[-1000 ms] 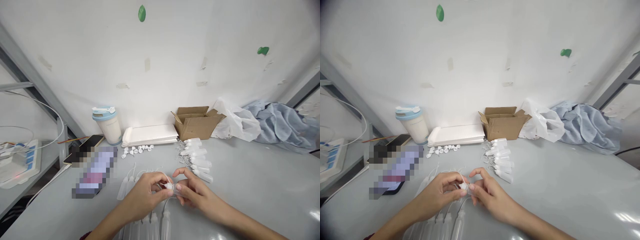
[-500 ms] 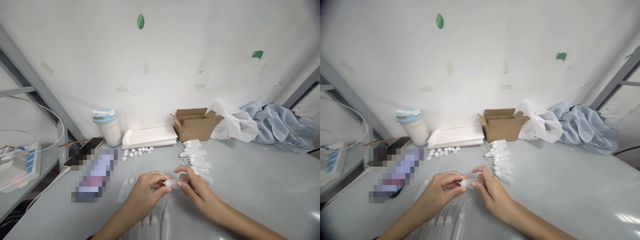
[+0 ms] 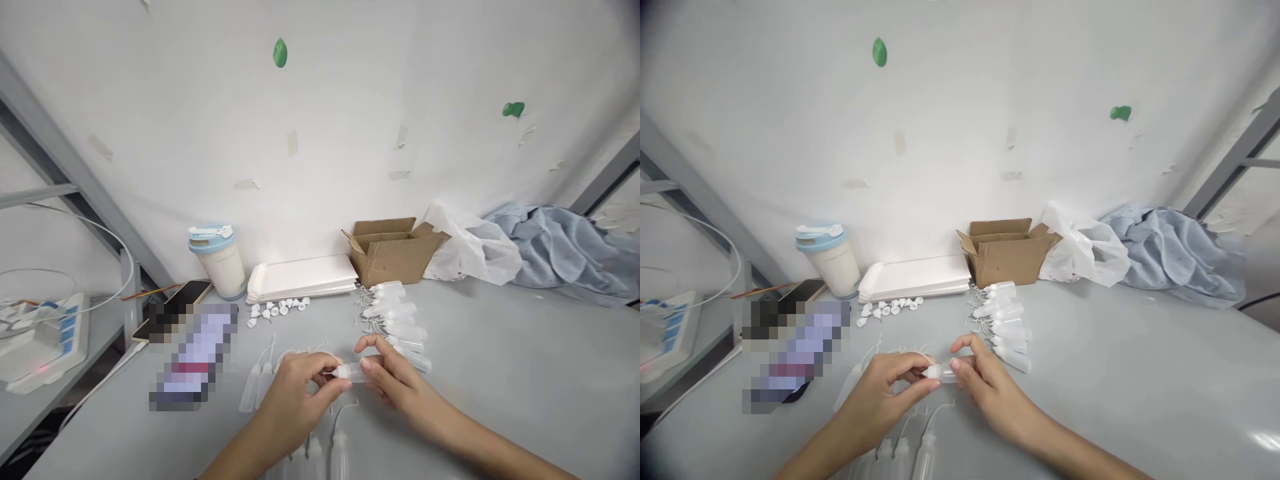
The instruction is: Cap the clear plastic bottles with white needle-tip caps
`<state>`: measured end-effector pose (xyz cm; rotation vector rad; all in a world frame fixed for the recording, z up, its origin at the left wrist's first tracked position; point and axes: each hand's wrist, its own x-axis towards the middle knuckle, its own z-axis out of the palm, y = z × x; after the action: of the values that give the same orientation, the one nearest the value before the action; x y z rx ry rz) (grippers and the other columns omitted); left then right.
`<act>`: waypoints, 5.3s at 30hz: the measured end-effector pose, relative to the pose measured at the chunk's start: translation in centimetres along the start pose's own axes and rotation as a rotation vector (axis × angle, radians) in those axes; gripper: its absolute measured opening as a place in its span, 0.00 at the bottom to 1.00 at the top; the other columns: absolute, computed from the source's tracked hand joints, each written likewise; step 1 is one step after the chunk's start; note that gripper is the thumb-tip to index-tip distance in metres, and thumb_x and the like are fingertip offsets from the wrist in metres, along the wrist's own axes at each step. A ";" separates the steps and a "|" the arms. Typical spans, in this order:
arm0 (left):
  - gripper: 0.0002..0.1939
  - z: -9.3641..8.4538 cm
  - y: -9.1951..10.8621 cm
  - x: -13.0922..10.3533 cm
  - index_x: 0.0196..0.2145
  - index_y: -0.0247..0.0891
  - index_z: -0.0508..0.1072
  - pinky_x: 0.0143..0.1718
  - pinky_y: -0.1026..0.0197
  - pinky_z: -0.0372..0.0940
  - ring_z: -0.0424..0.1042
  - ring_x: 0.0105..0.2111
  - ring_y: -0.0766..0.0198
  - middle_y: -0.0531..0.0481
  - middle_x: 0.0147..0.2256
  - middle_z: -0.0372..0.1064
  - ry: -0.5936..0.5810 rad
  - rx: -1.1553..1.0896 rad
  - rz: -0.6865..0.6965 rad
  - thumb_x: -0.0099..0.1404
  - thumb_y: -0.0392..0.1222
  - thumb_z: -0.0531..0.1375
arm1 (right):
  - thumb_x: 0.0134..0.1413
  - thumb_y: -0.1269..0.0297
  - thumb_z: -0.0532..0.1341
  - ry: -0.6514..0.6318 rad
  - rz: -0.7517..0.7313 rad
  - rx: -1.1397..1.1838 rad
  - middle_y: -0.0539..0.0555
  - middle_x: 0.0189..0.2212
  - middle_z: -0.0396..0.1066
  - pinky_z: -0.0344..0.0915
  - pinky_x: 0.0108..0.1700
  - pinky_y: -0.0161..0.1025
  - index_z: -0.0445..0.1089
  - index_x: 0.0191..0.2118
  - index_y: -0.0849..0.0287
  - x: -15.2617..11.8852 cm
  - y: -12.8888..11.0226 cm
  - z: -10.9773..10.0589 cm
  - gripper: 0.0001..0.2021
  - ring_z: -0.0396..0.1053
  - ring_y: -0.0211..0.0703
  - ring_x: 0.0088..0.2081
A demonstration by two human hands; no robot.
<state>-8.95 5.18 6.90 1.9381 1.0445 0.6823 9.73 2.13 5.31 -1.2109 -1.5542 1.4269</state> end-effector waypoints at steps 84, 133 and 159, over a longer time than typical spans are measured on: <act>0.14 -7.5 -7.2 2.3 0.36 0.31 0.72 0.46 0.49 0.60 0.65 0.44 0.45 0.36 0.39 0.67 0.415 0.730 -0.078 0.60 0.39 0.49 | 0.63 0.58 0.48 0.471 -0.400 -0.798 0.50 0.22 0.65 0.59 0.25 0.35 0.65 0.43 0.61 2.6 1.3 -5.1 0.15 0.60 0.39 0.21; 0.16 -4.8 -1.7 1.5 0.39 0.37 0.75 0.52 0.57 0.60 0.69 0.47 0.58 0.47 0.41 0.74 0.250 -0.486 -0.386 0.52 0.43 0.66 | 0.58 0.70 0.54 0.068 -0.456 -0.922 0.58 0.37 0.67 0.65 0.38 0.39 0.63 0.45 0.60 -0.2 -0.6 -1.5 0.09 0.66 0.45 0.37; 0.11 -3.3 -1.0 0.6 0.40 0.37 0.73 0.50 0.59 0.60 0.70 0.42 0.61 0.50 0.38 0.70 -0.015 -0.804 -0.475 0.57 0.38 0.64 | 0.54 0.75 0.54 0.032 -0.658 -1.278 0.54 0.25 0.63 0.49 0.25 0.36 0.66 0.35 0.60 -0.9 0.5 0.9 0.06 0.58 0.42 0.28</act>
<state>-11.52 7.38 7.78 0.9612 0.9661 0.6696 9.24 0.96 4.73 -1.0904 -2.5920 -0.1380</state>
